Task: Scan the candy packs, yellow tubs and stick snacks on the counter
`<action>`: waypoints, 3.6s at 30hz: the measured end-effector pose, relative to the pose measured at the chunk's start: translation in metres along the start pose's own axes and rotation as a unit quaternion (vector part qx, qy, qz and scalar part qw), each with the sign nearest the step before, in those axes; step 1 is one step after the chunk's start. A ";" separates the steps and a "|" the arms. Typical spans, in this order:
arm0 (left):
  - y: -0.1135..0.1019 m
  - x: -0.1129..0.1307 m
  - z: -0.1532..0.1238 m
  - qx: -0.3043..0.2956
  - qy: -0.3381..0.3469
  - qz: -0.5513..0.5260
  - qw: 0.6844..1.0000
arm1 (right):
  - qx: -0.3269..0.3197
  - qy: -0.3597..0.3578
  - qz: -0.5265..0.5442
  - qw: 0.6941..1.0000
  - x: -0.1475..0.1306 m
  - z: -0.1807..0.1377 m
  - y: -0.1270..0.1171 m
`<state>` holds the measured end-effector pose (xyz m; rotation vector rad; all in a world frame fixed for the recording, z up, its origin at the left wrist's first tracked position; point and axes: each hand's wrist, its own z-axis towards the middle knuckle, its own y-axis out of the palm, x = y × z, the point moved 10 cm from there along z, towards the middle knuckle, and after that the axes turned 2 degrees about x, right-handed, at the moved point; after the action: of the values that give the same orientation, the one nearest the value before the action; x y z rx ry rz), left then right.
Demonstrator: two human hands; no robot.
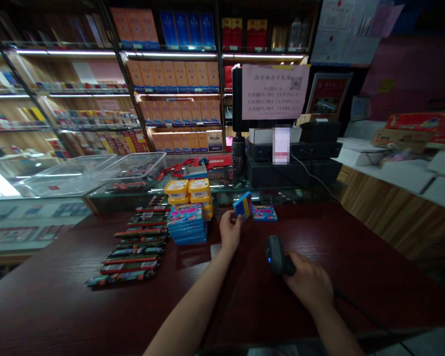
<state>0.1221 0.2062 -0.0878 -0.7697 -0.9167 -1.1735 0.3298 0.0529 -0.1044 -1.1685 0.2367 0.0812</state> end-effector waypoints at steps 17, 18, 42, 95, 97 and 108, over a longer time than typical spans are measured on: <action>0.000 -0.048 -0.054 0.040 -0.258 -0.410 0.874 | 0.009 0.059 0.393 0.918 -0.015 -0.015 -0.045; 0.000 -0.048 -0.054 0.042 -0.255 -0.410 0.875 | 0.009 0.066 0.419 0.905 -0.015 -0.015 -0.047; 0.000 -0.043 -0.057 0.049 -0.247 -0.409 0.877 | -0.023 0.032 -0.040 0.998 0.001 0.005 -0.017; -0.160 0.107 -0.018 0.129 0.260 0.432 0.854 | -0.006 0.006 -0.073 0.997 0.003 -0.012 -0.001; -0.152 0.107 -0.020 0.154 0.231 0.455 0.846 | 0.000 0.008 -0.070 0.997 0.003 -0.012 -0.002; -0.140 0.094 -0.014 0.240 0.139 0.458 0.845 | -0.004 -0.008 -0.079 0.997 0.003 -0.011 0.000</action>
<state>0.0006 0.1232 -0.0048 -0.4923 -0.4466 -0.1702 0.3312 0.0429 -0.1094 -1.1906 0.1298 -0.0483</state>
